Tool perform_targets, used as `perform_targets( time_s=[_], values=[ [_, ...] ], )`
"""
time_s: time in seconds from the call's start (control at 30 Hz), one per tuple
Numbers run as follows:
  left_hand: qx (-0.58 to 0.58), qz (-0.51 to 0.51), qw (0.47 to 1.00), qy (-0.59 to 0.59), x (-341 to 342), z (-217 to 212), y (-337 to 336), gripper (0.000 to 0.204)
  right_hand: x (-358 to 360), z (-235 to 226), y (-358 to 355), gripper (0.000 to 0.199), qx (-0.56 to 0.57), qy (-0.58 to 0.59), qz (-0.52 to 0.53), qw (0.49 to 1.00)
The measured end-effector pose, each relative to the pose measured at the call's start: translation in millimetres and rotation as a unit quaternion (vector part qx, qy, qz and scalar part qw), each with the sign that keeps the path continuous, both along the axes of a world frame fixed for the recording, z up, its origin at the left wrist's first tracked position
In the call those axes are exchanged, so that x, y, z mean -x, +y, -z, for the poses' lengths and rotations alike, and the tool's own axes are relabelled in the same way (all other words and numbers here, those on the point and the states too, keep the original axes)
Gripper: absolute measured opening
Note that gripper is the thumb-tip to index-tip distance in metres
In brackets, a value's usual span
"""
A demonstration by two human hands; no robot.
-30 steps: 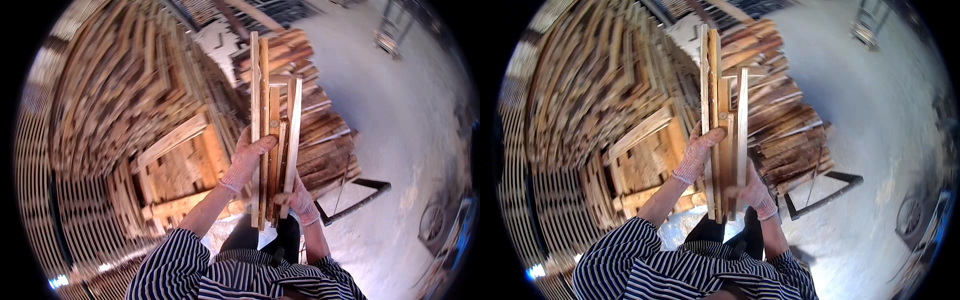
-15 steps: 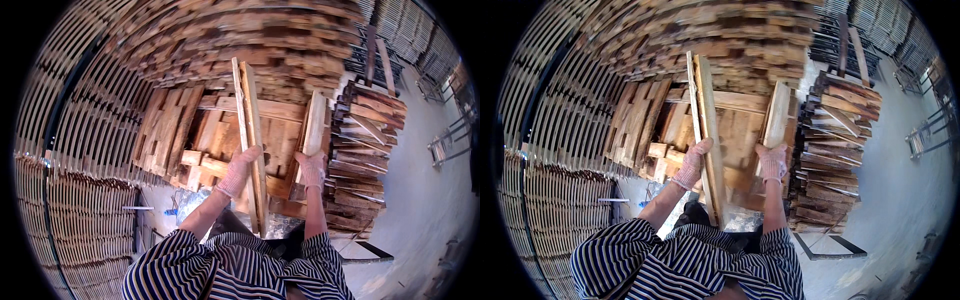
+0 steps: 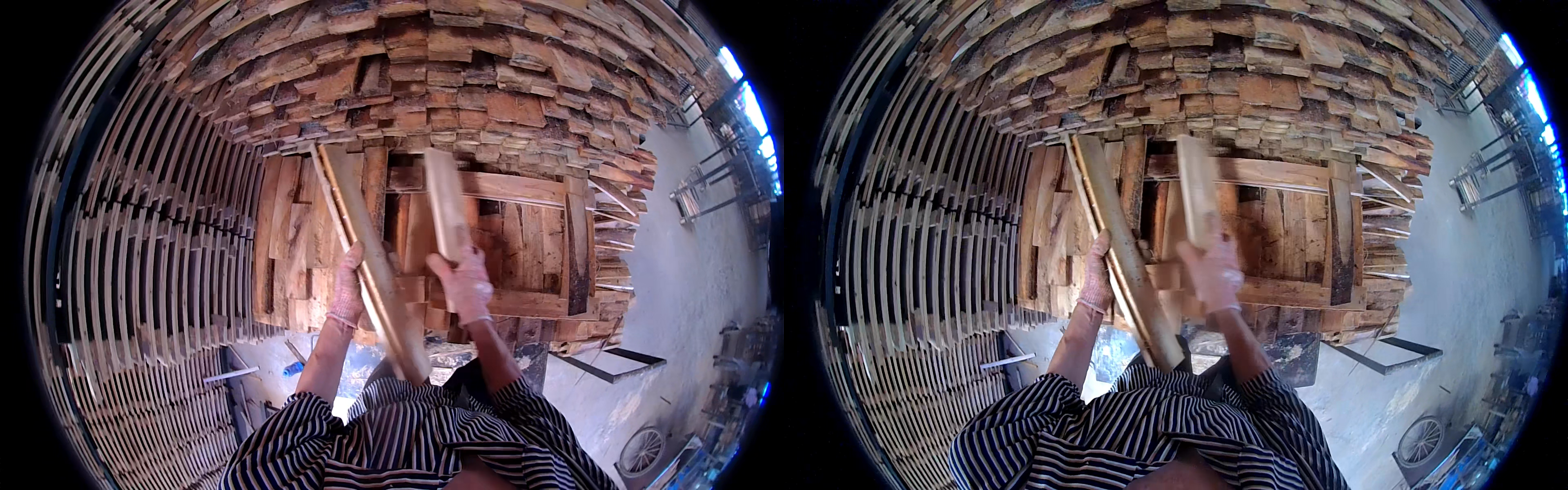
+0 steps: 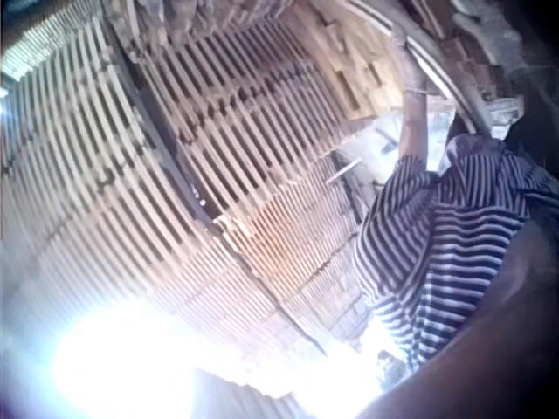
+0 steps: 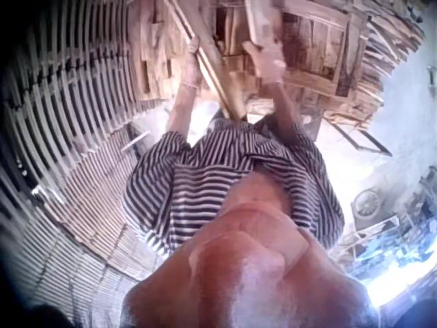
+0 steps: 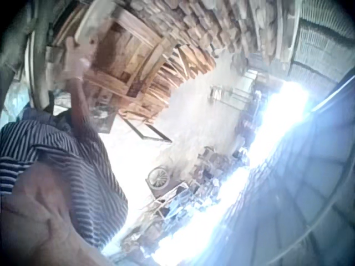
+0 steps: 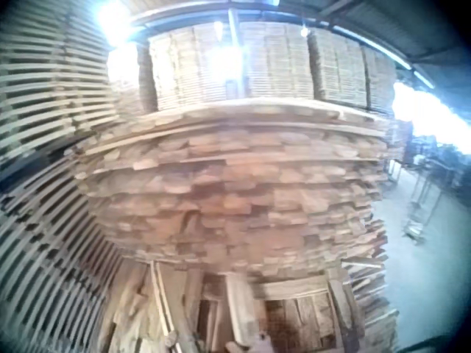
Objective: The person repeatedly picks up small wooden planks from a large pile and stacks them onto a metal rack. The person wears gloves and handles the wood by hand, moving pieces from the floor pile to the rack in a repetitive cycle.
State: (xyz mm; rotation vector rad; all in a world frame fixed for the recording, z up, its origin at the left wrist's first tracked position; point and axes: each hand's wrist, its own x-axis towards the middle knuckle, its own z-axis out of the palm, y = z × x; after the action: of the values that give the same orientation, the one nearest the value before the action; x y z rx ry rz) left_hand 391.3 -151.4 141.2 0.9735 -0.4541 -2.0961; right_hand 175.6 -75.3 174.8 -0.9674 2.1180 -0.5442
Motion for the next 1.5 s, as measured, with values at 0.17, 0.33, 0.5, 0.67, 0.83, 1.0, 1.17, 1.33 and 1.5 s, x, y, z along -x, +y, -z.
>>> perform_targets(
  time_s=[0.17,0.33,0.5,0.67,0.83,1.0,1.17,1.33,1.5],
  values=[
    [0.033,-0.034,0.995,-0.089,-90.1,7.2,-37.8,0.049,-86.5,37.9,-86.2,0.09,0.066,0.082,-0.06,0.993],
    [0.062,-0.054,0.991,-0.108,-109.1,-0.6,-57.2,0.053,-149.8,111.3,-140.2,0.069,0.118,0.149,-0.035,0.981],
    [0.026,-0.083,0.991,-0.106,-123.6,24.0,-67.4,0.059,-172.0,110.7,-133.3,0.07,0.142,0.094,-0.048,0.984],
    [0.005,-0.064,0.991,-0.118,-46.7,0.1,-46.6,0.054,-150.2,25.5,-68.2,0.079,0.127,-0.137,-0.128,0.974],
    [-0.043,0.005,0.991,-0.13,-70.8,34.3,-81.3,0.06,-114.8,43.4,-36.4,0.067,0.072,-0.031,-0.013,0.997],
    [-0.065,0.129,0.984,0.103,-67.0,29.5,-99.7,0.063,-103.1,120.0,-90.4,0.058,0.074,0.131,0.042,0.988],
    [-0.009,0.132,0.991,-0.014,-71.8,41.3,-92.4,0.071,-98.4,120.8,-95.3,0.055,0.12,0.105,0.007,0.987],
    [0.048,0.105,0.985,-0.127,-47.3,70.2,-70.1,0.079,-132.9,48.2,-50.4,0.076,0.269,-0.005,-0.091,0.959],
    [0.379,0.307,0.793,-0.365,-31.7,83.1,-112.0,0.081,-111.2,58.8,-35.7,0.072,0.196,0.062,0.027,0.978]
  ],
)
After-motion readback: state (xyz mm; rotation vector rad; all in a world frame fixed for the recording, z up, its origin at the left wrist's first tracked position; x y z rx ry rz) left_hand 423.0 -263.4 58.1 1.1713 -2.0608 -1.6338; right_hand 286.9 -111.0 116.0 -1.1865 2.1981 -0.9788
